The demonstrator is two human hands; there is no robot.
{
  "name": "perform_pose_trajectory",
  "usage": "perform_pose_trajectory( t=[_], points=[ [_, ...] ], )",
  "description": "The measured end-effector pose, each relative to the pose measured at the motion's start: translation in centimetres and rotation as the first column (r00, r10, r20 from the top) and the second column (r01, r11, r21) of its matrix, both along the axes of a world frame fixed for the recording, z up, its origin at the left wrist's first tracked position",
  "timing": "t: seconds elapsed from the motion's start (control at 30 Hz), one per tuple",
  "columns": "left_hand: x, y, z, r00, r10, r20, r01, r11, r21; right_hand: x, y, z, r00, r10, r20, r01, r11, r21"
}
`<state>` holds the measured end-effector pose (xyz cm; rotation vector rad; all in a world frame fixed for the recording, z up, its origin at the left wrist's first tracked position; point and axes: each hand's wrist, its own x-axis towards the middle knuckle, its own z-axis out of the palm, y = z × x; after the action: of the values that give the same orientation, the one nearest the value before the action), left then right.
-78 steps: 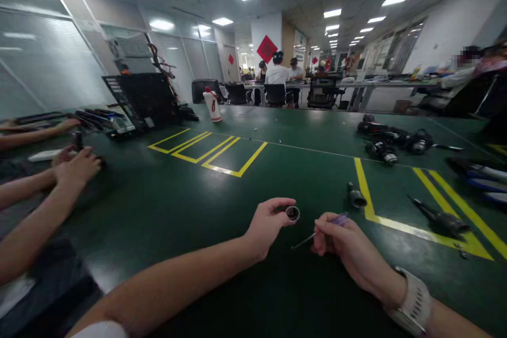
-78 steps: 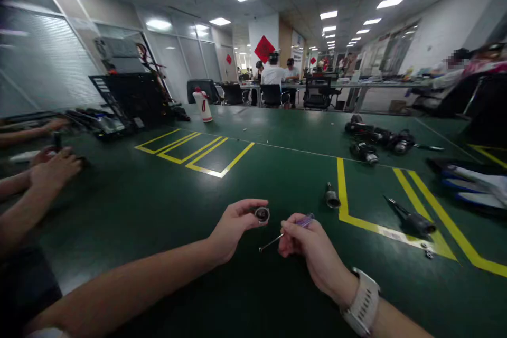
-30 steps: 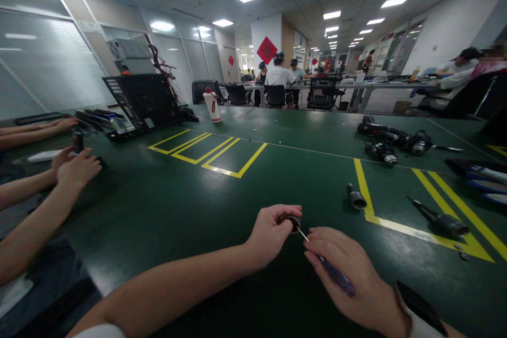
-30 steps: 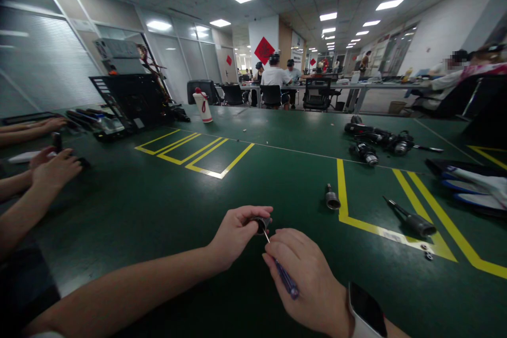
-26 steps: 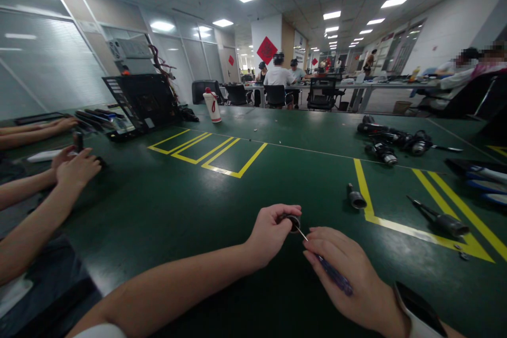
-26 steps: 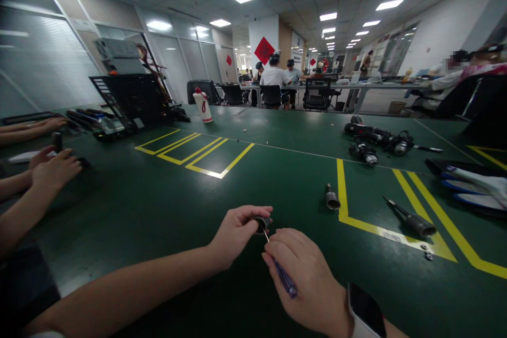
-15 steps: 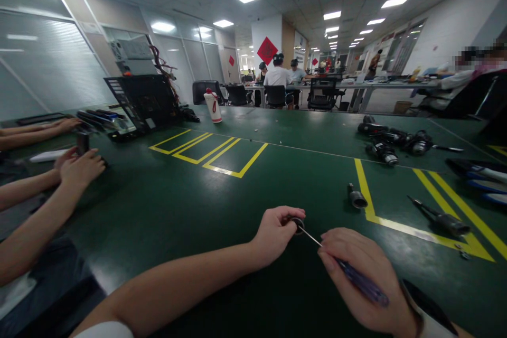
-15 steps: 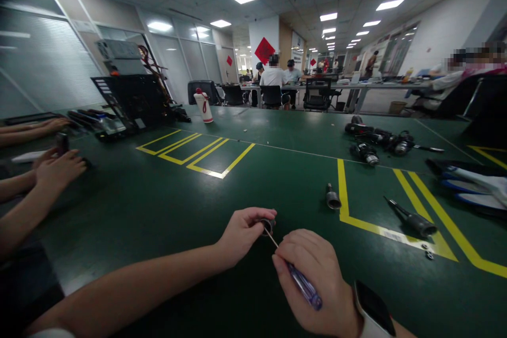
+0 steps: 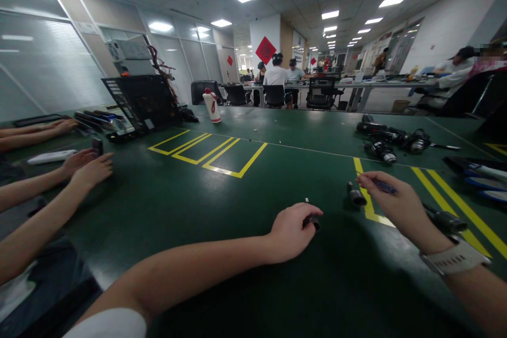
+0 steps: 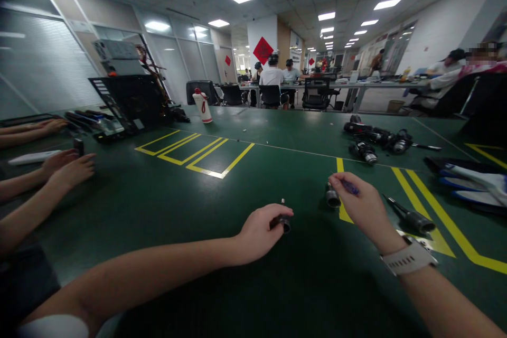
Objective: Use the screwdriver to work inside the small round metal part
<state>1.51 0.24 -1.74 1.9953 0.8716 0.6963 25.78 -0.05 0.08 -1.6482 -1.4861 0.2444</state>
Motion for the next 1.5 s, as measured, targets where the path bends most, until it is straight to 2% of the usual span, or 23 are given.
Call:
perform_pose_trajectory(
  t=[0.07, 0.23, 0.33, 0.57, 0.67, 0.9, 1.03, 1.13, 1.2, 1.23, 1.3, 1.4, 1.5],
  points=[
    [0.9, 0.2, 0.0, 0.999, -0.013, -0.031, 0.015, 0.999, 0.047, 1.0, 0.5, -0.5, 0.999, 0.007, 0.047, -0.005, 0.999, -0.052],
    [3.2, 0.9, 0.0, 0.989, -0.081, -0.12, 0.105, 0.973, 0.207, 1.7, 1.1, -2.3, 0.98, 0.136, 0.146, -0.112, 0.98, -0.163],
    [4.4, 1.4, 0.1, 0.98, -0.081, -0.182, 0.129, 0.954, 0.269, 1.9, 1.1, -3.1, 0.968, 0.146, 0.203, -0.108, 0.977, -0.185],
    [7.0, 2.6, -0.6, 0.949, -0.078, -0.306, 0.207, 0.884, 0.419, 2.6, 0.9, -3.1, 0.963, 0.127, 0.236, -0.085, 0.98, -0.18],
    [8.0, 2.8, -0.8, 0.938, -0.068, -0.341, 0.221, 0.873, 0.435, 2.7, 1.0, -3.1, 0.974, 0.109, 0.199, -0.075, 0.983, -0.169],
    [9.5, 2.5, -0.4, 0.958, -0.082, -0.274, 0.177, 0.923, 0.342, 3.7, 1.3, -3.4, 0.997, -0.07, 0.033, 0.073, 0.99, -0.121],
    [8.5, 1.9, 0.3, 0.991, -0.045, -0.128, 0.087, 0.933, 0.35, 3.1, 1.0, -2.5, 0.982, -0.134, -0.135, 0.128, 0.991, -0.05],
    [6.7, 1.5, 1.2, 1.0, 0.017, 0.015, -0.021, 0.937, 0.349, 1.0, 0.1, -1.2, 0.96, -0.086, -0.266, 0.089, 0.996, 0.0],
    [5.1, 1.2, 1.9, 0.998, 0.016, 0.053, -0.032, 0.949, 0.314, -1.2, -0.9, -0.4, 0.943, -0.01, -0.333, 0.012, 1.0, 0.002],
    [4.2, 1.0, 2.2, 0.998, 0.01, 0.066, -0.029, 0.955, 0.294, -2.4, -1.4, -0.1, 0.902, 0.08, -0.423, -0.09, 0.996, -0.003],
    [2.2, 0.5, 2.7, 0.997, -0.021, 0.079, -0.001, 0.963, 0.269, -4.9, -2.5, 0.0, 0.834, 0.188, -0.519, -0.211, 0.977, 0.014],
    [-0.5, -0.6, 2.7, 0.987, -0.143, 0.077, 0.122, 0.965, 0.234, -8.0, -3.9, -0.5, 0.761, 0.247, -0.6, -0.312, 0.95, -0.004],
    [-2.6, -1.6, 1.8, 0.983, -0.136, 0.122, 0.123, 0.987, 0.108, -10.1, -4.8, -1.5, 0.706, 0.274, -0.653, -0.402, 0.914, -0.051]
  ],
)
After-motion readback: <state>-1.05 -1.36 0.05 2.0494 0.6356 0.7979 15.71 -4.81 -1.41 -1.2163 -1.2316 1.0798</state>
